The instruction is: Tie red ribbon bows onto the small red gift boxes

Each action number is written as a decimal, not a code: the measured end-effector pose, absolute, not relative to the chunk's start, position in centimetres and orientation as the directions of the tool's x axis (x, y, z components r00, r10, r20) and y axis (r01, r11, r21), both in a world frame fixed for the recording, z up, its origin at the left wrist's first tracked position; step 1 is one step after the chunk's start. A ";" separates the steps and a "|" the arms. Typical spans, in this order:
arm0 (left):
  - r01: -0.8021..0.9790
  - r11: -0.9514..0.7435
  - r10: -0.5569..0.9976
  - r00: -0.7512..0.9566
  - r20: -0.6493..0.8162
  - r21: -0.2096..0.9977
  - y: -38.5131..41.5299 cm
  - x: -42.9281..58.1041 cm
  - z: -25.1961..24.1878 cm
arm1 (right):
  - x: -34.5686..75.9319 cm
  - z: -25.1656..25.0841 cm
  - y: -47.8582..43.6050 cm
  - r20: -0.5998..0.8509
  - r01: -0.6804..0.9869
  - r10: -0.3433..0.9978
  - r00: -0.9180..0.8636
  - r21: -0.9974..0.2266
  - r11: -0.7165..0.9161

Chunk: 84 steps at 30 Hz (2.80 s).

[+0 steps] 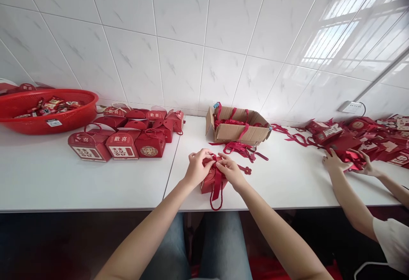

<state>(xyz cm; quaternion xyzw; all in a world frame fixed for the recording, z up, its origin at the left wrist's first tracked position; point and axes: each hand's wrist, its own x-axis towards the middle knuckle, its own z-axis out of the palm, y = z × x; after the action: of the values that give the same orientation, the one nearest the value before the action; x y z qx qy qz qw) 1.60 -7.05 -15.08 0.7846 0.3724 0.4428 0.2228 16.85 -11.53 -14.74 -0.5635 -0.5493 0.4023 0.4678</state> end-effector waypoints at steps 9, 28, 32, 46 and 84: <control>0.401 -0.645 0.754 0.471 0.458 0.651 -8.1 0.2 -14.4 | 15.5 -14.6 -12.4 0.039 0.191 0.979 0.198 -0.982 0.001; 0.344 -0.658 0.734 0.493 0.467 0.670 -7.7 -0.8 -14.6 | 19.9 -13.8 -9.0 0.255 0.543 0.898 -0.360 -0.725 0.423; 0.388 -0.689 0.720 0.460 0.520 0.612 -7.7 -1.0 -14.9 | 19.6 -13.0 -9.2 0.389 0.716 0.855 -0.343 -0.481 0.506; 0.482 -0.760 0.649 0.598 0.470 0.436 -7.7 -1.2 -13.6 | 18.8 -10.1 -12.9 0.233 0.803 0.958 -0.166 -0.531 0.269; 0.592 -0.760 0.646 0.644 0.410 0.269 -8.0 -1.3 -12.9 | 16.9 -13.4 -11.9 0.307 0.581 0.948 -0.082 -0.759 0.296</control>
<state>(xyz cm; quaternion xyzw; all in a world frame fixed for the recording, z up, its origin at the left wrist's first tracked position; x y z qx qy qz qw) -1.29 -7.96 -12.92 0.9048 0.3421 0.2474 0.0552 16.86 -11.90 -13.43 -0.5470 -0.6988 0.2301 0.3996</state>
